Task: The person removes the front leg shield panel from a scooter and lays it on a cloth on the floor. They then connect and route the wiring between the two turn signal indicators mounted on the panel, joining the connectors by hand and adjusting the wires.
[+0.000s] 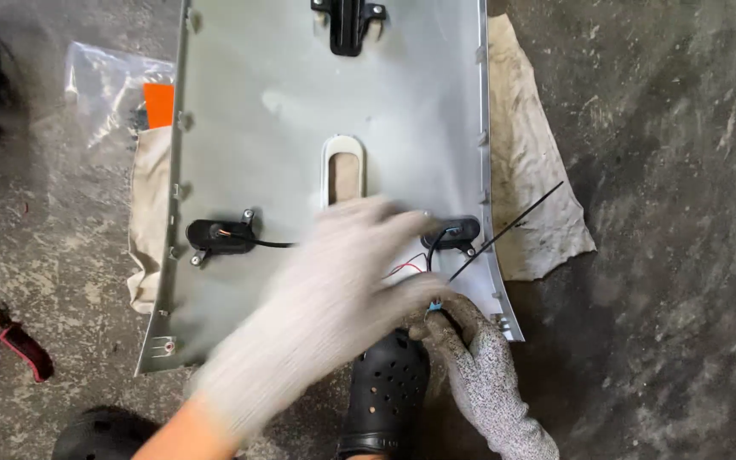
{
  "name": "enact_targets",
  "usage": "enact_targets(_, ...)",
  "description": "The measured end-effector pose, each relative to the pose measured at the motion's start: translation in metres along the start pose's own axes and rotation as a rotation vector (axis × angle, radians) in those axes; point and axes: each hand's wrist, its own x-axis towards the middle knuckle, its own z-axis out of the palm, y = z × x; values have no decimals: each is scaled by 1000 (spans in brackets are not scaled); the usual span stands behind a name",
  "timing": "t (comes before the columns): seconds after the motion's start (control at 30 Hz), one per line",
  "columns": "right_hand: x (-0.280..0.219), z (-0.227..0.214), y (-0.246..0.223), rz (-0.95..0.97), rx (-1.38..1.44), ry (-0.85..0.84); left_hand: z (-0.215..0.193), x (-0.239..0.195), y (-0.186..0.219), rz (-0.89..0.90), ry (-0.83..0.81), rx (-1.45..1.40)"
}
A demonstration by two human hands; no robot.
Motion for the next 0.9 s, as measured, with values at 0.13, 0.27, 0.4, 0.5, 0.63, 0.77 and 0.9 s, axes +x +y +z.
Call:
enact_targets(0.13, -1, -7, 9, -116, -340, 58, 26, 58, 11, 345, -110, -82)
enact_targets(0.27, -1, -7, 8, -58, -400, 73, 31, 70, 19, 288, -255, -136)
enact_targets(0.4, -1, -8, 3, -18, -367, 67, 42, 77, 14, 296, -208, -72)
enact_targets(0.5, -1, -7, -4, -6, -399, 48, 36, 80, 24, 112, -266, -89)
enact_targets(0.63, -2, -5, -3, 8, -260, 5, 28, 78, 26, 63, -186, -260)
enact_targets(0.77, 1, 0, 5, 20, -147, 17, -41, 10, 16, -82, 153, -370)
enact_targets(0.9, 5, 5, 10, 44, 61, -15, -114, -87, -47, -676, 715, -338)
